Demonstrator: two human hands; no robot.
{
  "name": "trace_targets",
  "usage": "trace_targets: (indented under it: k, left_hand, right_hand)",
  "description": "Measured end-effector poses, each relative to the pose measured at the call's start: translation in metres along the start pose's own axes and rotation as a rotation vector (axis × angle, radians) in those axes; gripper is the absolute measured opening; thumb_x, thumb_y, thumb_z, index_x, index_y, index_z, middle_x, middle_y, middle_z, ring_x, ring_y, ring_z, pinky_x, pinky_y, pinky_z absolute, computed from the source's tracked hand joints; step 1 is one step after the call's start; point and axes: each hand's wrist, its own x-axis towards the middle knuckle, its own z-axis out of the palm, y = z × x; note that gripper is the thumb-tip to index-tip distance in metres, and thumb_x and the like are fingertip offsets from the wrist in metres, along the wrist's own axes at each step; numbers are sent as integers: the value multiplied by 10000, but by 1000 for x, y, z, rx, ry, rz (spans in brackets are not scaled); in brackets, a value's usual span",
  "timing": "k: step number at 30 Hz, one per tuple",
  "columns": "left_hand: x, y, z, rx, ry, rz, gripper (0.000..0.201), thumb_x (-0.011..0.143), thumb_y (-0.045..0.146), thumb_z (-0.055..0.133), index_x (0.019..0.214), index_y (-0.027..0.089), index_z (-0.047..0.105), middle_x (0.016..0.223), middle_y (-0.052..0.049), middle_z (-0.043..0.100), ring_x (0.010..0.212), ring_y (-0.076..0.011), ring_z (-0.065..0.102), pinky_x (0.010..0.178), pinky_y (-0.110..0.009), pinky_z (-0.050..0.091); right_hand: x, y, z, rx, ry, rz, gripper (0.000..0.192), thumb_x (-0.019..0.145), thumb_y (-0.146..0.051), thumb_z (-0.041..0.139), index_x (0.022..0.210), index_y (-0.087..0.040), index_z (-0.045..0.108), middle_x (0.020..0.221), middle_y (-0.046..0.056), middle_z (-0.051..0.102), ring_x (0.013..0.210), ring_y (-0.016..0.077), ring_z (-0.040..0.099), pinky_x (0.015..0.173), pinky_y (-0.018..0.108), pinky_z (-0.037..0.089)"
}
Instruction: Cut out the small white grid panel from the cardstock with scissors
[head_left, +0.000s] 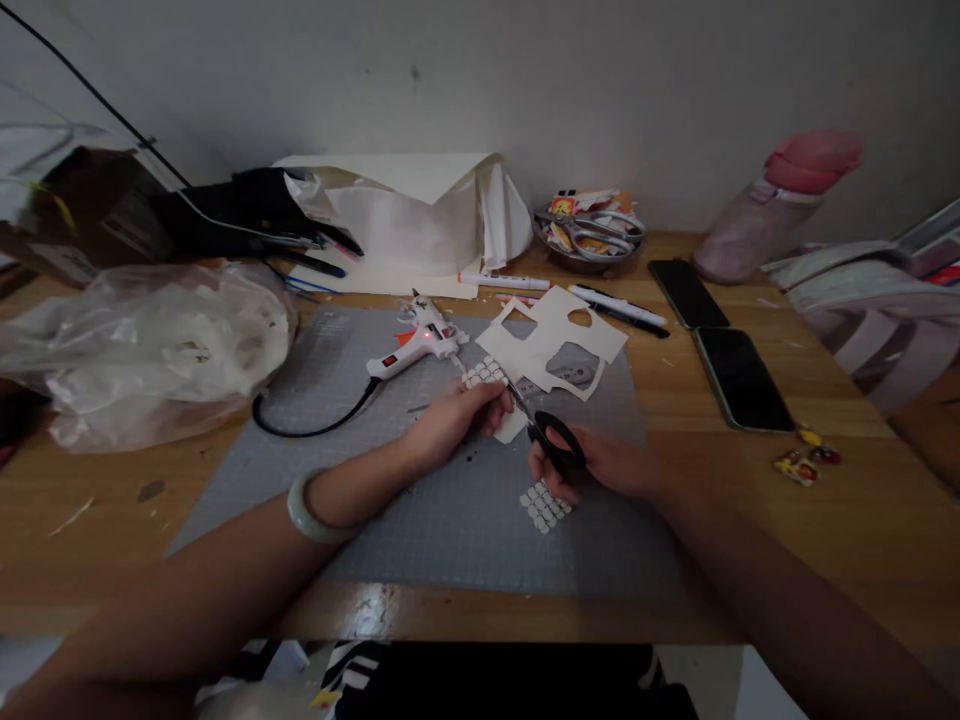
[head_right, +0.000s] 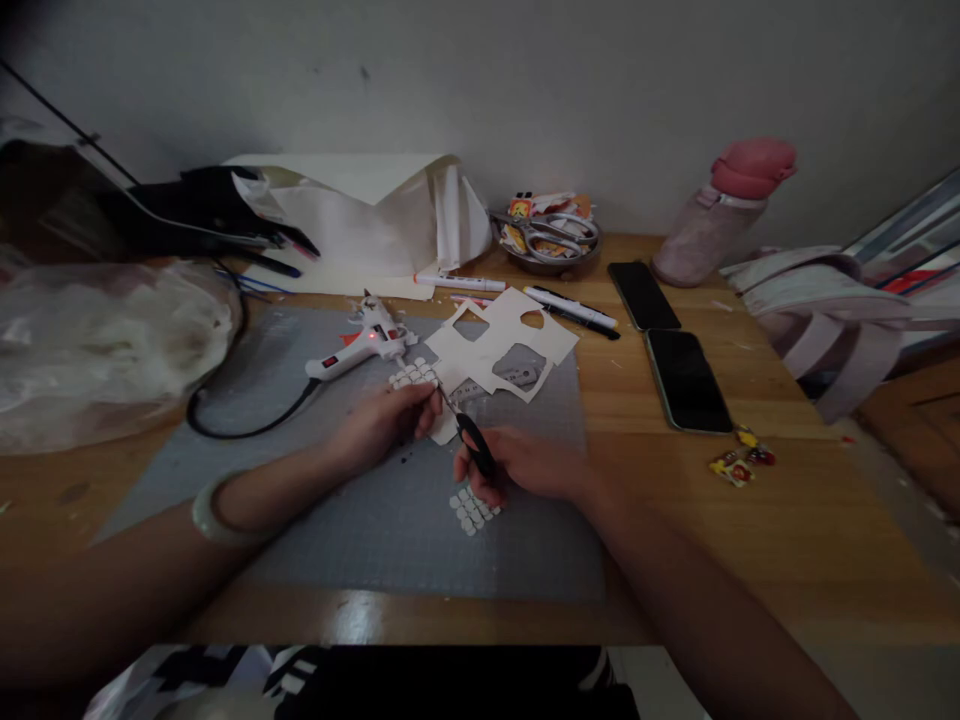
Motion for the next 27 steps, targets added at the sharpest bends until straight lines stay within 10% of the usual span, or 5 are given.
trace_targets:
  k: [27]
  left_hand:
    - [-5,7,1,253,-87,-49,430,918,460,399,668,178,606,537,18,494,503,-124,409,520,-265,303]
  right_hand:
    - [-1,1,1,6,1,21,564,885,-701,353,796,-169,517,547,-18,525,479,97,447,493,244,345]
